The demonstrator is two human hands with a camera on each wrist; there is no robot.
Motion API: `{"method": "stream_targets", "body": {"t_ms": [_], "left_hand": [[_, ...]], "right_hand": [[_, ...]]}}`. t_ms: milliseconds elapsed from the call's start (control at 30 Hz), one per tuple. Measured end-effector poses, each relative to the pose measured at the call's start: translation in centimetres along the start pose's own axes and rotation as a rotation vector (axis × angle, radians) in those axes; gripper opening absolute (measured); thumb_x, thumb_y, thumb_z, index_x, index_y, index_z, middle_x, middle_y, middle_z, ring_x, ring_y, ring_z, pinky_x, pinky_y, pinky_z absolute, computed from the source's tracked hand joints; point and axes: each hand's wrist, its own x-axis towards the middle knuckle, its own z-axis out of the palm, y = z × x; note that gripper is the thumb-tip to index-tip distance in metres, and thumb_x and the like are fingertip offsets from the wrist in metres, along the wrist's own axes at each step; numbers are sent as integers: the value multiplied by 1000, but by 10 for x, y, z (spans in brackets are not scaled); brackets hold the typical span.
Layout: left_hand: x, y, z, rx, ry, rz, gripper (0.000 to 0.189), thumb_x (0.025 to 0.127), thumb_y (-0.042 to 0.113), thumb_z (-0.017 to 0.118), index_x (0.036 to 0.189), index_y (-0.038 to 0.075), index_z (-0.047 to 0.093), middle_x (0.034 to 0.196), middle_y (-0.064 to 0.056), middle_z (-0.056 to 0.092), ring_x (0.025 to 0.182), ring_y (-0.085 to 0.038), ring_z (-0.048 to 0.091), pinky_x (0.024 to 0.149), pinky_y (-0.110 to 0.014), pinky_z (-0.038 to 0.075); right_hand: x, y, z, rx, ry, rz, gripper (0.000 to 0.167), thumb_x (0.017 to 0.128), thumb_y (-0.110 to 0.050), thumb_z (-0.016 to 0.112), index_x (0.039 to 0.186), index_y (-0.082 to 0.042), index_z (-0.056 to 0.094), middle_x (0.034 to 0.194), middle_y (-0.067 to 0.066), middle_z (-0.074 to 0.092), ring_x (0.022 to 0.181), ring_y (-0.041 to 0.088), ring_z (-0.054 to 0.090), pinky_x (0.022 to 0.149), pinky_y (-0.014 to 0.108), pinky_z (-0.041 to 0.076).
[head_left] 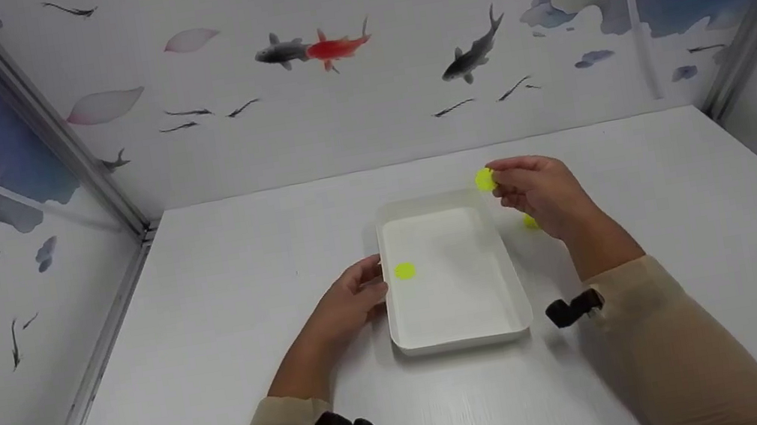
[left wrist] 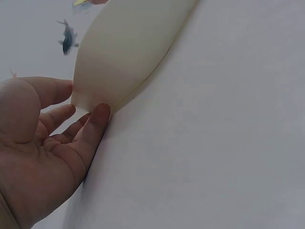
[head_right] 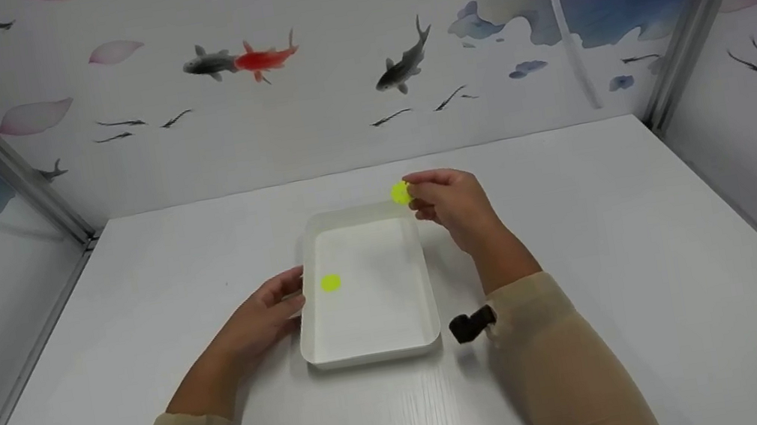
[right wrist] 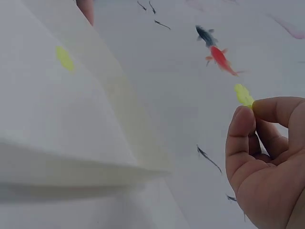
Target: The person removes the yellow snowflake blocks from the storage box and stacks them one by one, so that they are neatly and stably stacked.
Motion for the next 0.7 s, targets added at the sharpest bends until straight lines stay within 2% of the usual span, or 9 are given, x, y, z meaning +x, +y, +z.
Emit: {"method": "stream_targets", "body": {"t_ms": [133,400,700], "left_hand": [[0,1,0,0,4,-9,59,110,21,61,165,21,41,165,-2,47,147,-22,54,120,-43,49],[0,1,0,6,6,-10,59,109,22,61,165,22,41,165,-3,47,146,-23,55,121,-43,49],[1,1,0,4,12,-16,59,109,21,62,164,22,42,165,-3,47,146,-23,56,121,-43,48]], "right_hand": [[-3,3,-20,11,54,31,35,103,-29,73,133,-11,71,121,1,70,99,17,66,86,18,60],[-1,16,-50,-29,148,115,38,105,-33,71,138,-15,68,127,-1,65,113,21,61,89,16,58],[4,36,-63,-129,152,173,45,106,-39,67,144,-15,65,132,0,62,113,17,62,94,17,58]]}}
